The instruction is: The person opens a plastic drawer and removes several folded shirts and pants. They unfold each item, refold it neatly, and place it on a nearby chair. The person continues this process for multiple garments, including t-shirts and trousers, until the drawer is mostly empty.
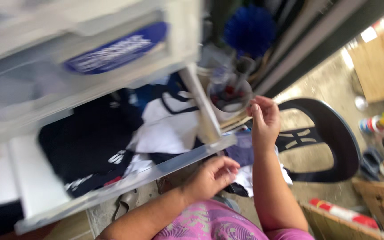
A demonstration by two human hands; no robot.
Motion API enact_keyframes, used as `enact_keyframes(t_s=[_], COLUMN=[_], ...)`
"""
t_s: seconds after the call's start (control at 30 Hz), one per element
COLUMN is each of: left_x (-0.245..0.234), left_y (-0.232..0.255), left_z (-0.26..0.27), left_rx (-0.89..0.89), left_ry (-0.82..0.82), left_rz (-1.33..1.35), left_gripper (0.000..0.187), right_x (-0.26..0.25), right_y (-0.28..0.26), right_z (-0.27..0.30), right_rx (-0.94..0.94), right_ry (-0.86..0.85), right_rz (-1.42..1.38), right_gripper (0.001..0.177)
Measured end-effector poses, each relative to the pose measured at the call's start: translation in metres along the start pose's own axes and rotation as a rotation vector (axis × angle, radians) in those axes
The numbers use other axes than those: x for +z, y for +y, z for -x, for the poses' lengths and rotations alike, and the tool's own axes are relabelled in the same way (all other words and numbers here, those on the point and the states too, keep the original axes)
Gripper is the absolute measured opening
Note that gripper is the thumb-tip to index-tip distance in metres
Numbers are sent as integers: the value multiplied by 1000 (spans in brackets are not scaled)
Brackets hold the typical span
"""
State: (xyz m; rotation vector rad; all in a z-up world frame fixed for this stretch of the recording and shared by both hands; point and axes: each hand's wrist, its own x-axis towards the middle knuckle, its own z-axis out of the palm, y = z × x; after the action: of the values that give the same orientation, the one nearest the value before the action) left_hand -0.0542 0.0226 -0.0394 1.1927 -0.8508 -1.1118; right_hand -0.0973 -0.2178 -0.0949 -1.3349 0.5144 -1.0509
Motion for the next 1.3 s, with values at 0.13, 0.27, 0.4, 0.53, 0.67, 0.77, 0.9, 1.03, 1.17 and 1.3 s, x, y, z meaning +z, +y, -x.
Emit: enact_keyframes(t_s=[0.13, 0.27, 0.4, 0.53, 0.67, 0.77, 0.9, 1.03, 1.17, 1.3], left_x=[-64, -148, -201, -223, -234, -240, -241, -240, -243, -255], left_y=[40, 53, 58, 54, 44, 39, 37, 32, 17, 8], left_z=[26, 68, 115, 142, 147, 144, 129, 108, 92, 81], left_rx=[230, 375, 288, 314, 270, 221, 153, 109, 33, -26], left_ry=[297, 730, 983, 1073, 1058, 1002, 908, 832, 795, 763], left_rz=[20, -38, 171, 252, 331, 354, 339, 348, 368, 445], left_gripper=[15, 14, 17, 20, 23, 23, 24, 24, 29, 46], right_x=[102, 203, 273, 290, 284, 261, 227, 209, 211, 230], right_y=[-48, -37, -21, -1, 43, 76, 104, 113, 66, -49], right_z=[-2, 22, 57, 78, 71, 45, 6, -7, -27, -55], right_rx=[9, 4, -14, 47, -95, -115, 10, -2, -77, 139], right_ry=[-420, -1204, -1750, -1660, -1648, -1657, -1633, -1406, -1174, -1038], right_rz=[273, 962, 1511, 1733, 1707, 1559, 1429, 1277, 1160, 916], right_gripper=[30, 58, 94, 99, 76, 60, 56, 56, 48, 40])
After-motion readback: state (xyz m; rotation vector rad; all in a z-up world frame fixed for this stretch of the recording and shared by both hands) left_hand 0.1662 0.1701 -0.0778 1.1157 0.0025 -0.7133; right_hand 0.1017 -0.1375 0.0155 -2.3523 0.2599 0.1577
